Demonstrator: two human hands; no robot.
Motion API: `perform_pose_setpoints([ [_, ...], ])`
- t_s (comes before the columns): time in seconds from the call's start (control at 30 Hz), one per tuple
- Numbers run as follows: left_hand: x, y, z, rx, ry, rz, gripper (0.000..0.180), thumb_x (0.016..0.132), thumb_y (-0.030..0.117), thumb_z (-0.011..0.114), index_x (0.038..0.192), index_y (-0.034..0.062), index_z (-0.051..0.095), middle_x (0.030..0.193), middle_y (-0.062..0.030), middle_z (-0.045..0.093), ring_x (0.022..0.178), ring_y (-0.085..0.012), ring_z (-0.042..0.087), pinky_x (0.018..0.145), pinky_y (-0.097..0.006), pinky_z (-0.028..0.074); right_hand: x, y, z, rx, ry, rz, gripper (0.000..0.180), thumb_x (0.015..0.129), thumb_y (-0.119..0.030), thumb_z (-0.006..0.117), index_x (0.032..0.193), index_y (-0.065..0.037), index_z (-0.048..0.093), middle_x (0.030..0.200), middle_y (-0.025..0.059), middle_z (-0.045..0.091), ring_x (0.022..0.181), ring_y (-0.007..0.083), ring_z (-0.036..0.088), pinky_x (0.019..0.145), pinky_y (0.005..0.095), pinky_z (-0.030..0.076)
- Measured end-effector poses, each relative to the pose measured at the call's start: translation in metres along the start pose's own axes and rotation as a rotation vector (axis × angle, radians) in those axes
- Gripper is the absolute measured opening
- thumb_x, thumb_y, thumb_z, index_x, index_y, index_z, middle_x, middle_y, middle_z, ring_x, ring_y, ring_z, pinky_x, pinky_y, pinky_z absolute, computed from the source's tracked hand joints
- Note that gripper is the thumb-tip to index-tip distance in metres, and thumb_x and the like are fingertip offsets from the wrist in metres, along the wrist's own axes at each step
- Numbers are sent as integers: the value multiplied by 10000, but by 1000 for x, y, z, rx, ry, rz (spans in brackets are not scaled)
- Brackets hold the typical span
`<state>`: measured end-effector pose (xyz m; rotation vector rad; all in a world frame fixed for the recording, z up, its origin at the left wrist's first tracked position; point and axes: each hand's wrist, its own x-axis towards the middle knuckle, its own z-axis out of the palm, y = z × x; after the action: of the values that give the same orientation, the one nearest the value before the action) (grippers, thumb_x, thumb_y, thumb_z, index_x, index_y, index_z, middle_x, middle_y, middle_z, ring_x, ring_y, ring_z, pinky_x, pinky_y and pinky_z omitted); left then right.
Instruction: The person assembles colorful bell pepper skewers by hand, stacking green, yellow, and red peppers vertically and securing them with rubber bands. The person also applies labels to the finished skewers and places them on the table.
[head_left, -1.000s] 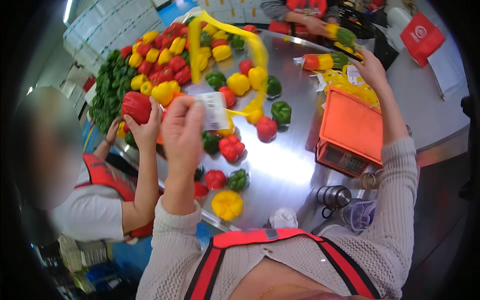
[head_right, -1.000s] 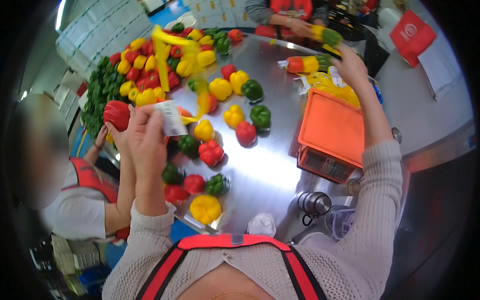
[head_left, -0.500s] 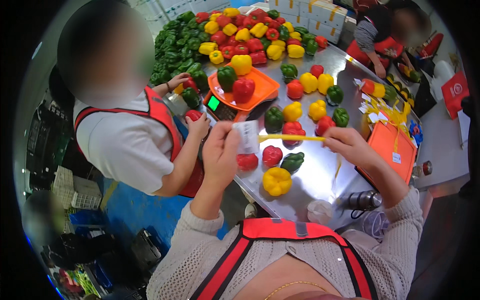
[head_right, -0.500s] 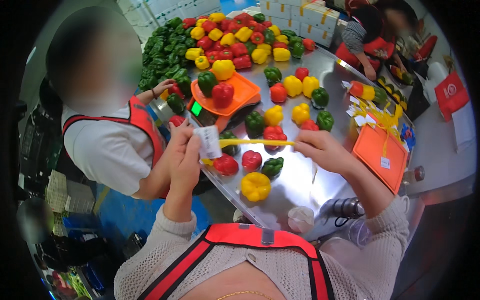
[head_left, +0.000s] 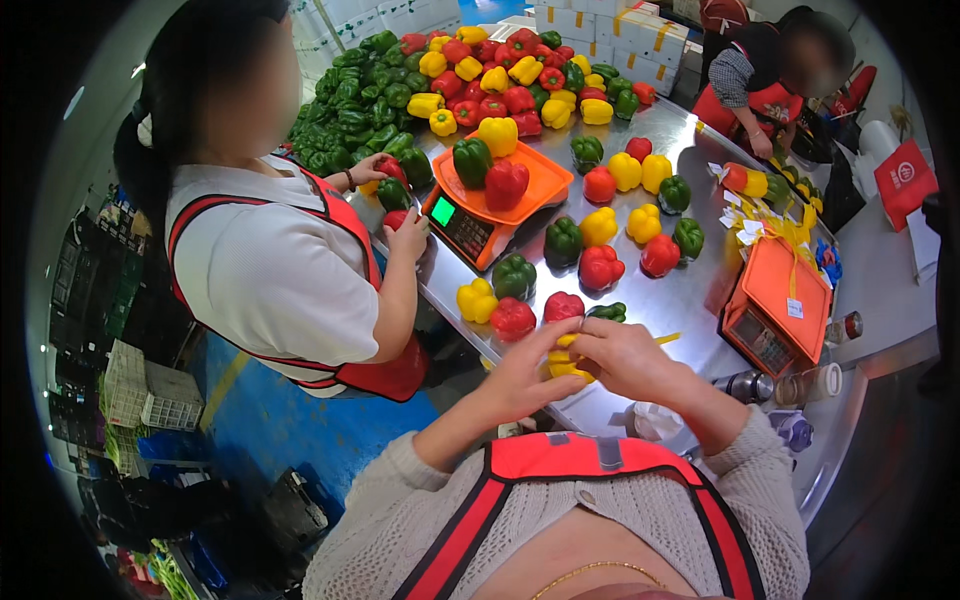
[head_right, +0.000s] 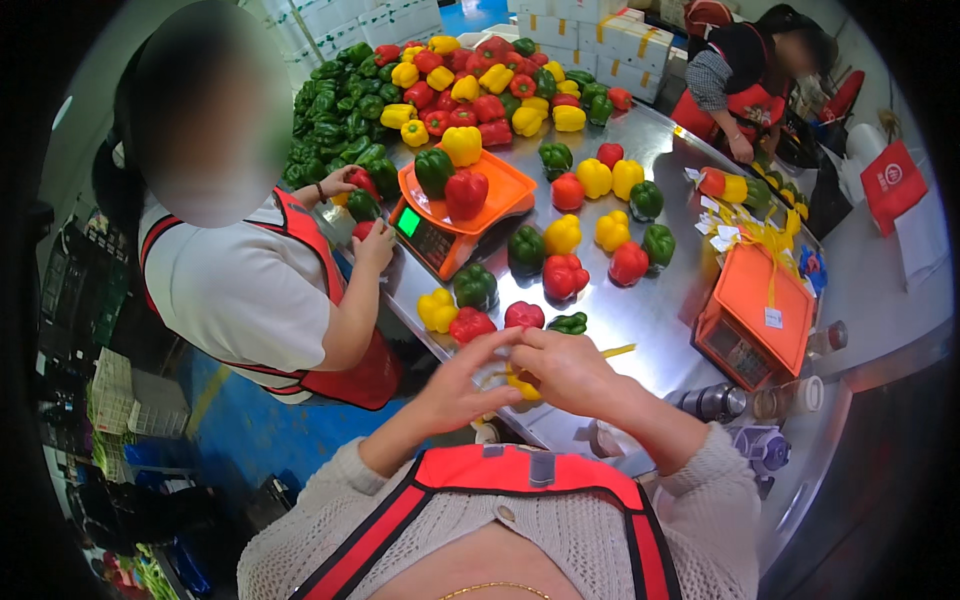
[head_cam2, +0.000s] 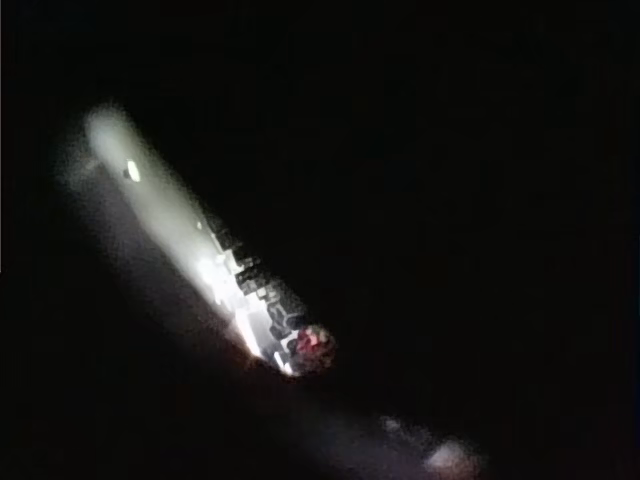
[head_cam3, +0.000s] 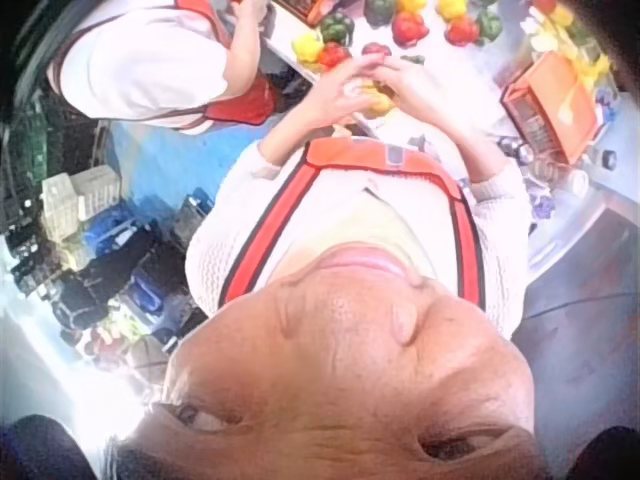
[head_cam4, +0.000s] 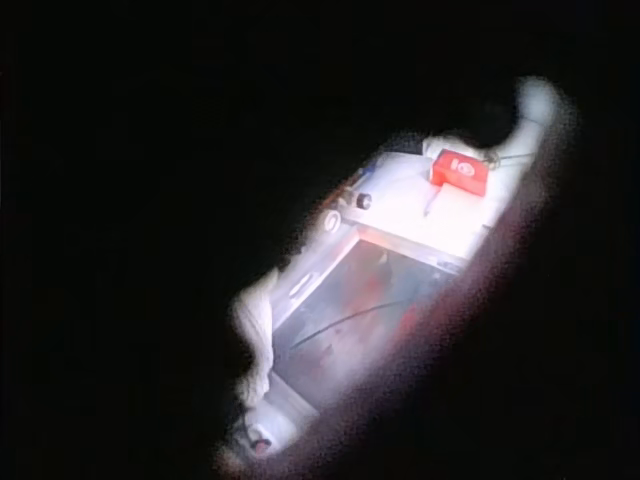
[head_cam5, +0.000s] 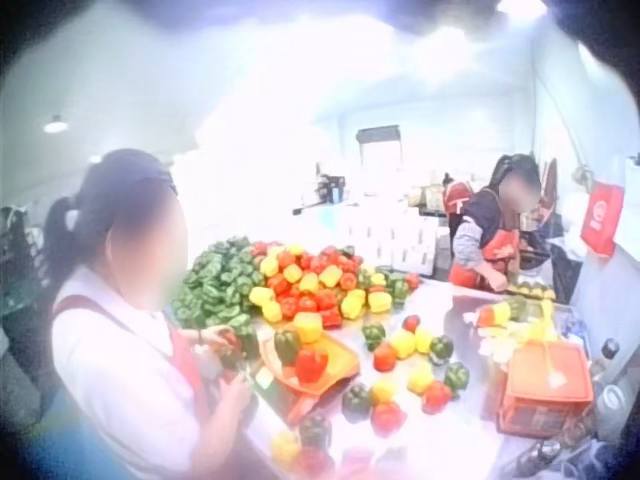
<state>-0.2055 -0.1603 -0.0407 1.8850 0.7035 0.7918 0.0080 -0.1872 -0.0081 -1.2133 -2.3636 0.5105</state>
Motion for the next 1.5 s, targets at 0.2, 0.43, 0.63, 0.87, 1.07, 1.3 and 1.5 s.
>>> perform_pose_setpoints([
  [0.2,-16,-41,28,-271,109,-278,186,932,100,676,1082,0,635,1004,-39,606,915,-89,585,793,-235,483,-20,26,4,78,133,141,105,819,-57,694,921,-54,673,900,104,615,836,318,636,720,379,526],
  [0.43,-12,-49,4,434,-113,31,242,842,179,750,990,9,662,958,-84,631,915,-235,639,779,-348,507,-43,31,3,342,226,306,133,848,11,681,975,-22,663,917,111,634,828,254,658,725,339,522],
  [0.63,10,-20,33,-399,-56,-345,216,888,109,732,1067,6,667,922,-39,667,794,-103,647,688,-245,514,-30,16,30,665,271,421,163,879,-51,667,1030,-13,621,823,81,663,754,144,650,686,285,517],
  [0.87,18,-28,39,-989,92,-477,63,960,48,619,1022,49,608,898,-51,653,704,-107,600,651,-233,488,-31,17,31,1020,302,616,161,912,-102,665,1030,-11,604,779,57,659,718,82,627,637,257,504],
  [1.07,23,-30,39,-855,112,-308,55,985,58,589,987,63,534,935,-49,623,758,-116,600,689,-242,495,-31,25,39,639,331,366,75,941,-70,620,964,0,633,880,64,664,811,138,649,724,286,521],
  [1.3,9,-33,39,-643,112,-369,187,886,24,687,985,98,547,918,22,596,867,-65,591,760,-244,511,-23,35,58,964,571,416,83,971,-64,578,945,-3,627,949,53,621,883,137,593,819,274,478],
  [1.5,9,-45,24,-490,2,-395,129,967,163,663,1035,54,660,992,41,609,973,-43,556,852,-222,467,-18,42,37,2007,567,351,117,1062,-202,444,974,-130,471,669,-30,375,552,91,379,482,251,361],
])
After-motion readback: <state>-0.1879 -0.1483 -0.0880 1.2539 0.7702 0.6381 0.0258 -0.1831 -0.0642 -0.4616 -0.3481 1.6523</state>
